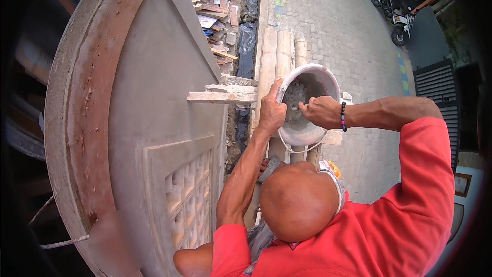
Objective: The person scoops wet cement from a bucket with a trowel and applies it to a concrete beam, smoothing the surface. The person repeatedly transfers cement and spreads it along the beam using the trowel.
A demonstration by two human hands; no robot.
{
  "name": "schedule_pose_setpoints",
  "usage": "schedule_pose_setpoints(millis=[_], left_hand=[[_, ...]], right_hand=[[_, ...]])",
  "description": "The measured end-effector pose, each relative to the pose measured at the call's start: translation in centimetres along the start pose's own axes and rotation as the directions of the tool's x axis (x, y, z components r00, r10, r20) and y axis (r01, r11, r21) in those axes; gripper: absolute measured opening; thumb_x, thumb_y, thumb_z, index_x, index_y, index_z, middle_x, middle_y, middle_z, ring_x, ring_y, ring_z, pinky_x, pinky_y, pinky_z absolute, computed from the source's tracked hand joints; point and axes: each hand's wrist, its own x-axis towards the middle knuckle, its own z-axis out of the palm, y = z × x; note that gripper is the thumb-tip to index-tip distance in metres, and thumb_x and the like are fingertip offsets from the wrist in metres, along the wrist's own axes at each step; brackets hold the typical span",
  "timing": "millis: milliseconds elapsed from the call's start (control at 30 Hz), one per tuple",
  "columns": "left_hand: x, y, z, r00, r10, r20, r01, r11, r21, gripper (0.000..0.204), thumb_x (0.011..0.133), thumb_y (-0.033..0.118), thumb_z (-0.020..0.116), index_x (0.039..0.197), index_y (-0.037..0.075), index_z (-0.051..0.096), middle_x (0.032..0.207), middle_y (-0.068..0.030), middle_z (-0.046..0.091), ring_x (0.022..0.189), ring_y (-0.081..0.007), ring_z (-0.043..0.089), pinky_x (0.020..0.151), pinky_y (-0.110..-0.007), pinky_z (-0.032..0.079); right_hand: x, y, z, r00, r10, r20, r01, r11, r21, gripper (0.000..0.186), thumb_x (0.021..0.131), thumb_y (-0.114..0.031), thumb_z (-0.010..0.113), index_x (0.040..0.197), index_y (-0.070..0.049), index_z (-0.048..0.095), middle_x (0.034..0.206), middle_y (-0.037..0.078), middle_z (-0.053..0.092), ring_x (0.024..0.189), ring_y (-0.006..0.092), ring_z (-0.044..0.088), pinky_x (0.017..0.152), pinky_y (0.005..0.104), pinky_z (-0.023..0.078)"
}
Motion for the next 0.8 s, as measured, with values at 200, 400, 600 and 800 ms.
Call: schedule_pose_setpoints(millis=[200, 400, 600, 800], left_hand=[[0.1, 0.4, -0.2, 0.991, -0.135, -0.001, 0.135, 0.991, -0.001, 0.068, 0.069, -0.012, 0.042, 0.136, -0.001, 0.05, 0.122, -0.0239, 0.064, 0.116, -0.0312, 0.062, 0.101, -0.036, 0.045], [0.5, 0.8, 0.8, 0.983, -0.107, -0.152, 0.11, 0.994, 0.014, 0.068, 0.068, -0.012, 0.043, 0.135, 0.001, 0.051, 0.118, -0.0257, 0.065, 0.113, -0.0356, 0.064, 0.099, -0.039, 0.046], [2.4, 2.8, -0.1, 0.989, 0.0, -0.146, 0.023, 0.988, 0.155, 0.068, 0.068, -0.013, 0.043, 0.134, 0.0, 0.051, 0.122, -0.0282, 0.061, 0.116, -0.0427, 0.058, 0.1, -0.045, 0.044], [3.2, 3.0, 2.6, 0.992, 0.096, -0.077, -0.076, 0.97, 0.23, 0.066, 0.072, -0.012, 0.048, 0.137, -0.002, 0.048, 0.128, -0.0265, 0.057, 0.124, -0.0409, 0.052, 0.107, -0.051, 0.036]], right_hand=[[-1.6, -1.3, 2.3, 0.985, -0.011, 0.174, 0.024, 0.997, -0.073, 0.054, 0.083, -0.007, 0.057, 0.13, 0.019, 0.047, 0.074, 0.018, 0.067, 0.071, 0.0283, 0.069, 0.053, 0.0362, 0.056], [-4.2, 3.1, 0.7, 0.996, 0.083, -0.041, -0.08, 0.995, 0.067, 0.034, 0.086, -0.005, 0.053, 0.118, 0.008, 0.052, 0.076, 0.021, 0.066, 0.066, 0.0375, 0.067, 0.061, 0.0448, 0.055], [-2.5, 2.8, -2.7, 0.906, 0.412, -0.098, -0.388, 0.9, 0.196, 0.034, 0.087, -0.005, 0.051, 0.116, 0.014, 0.049, 0.076, 0.023, 0.064, 0.062, 0.0376, 0.067, 0.056, 0.0438, 0.054], [-0.5, 4.9, 4.1, 0.846, 0.509, -0.161, -0.496, 0.861, 0.112, 0.019, 0.088, -0.004, 0.049, 0.1, 0.011, 0.049, 0.07, 0.025, 0.063, 0.065, 0.0363, 0.068, 0.053, 0.0427, 0.054]])
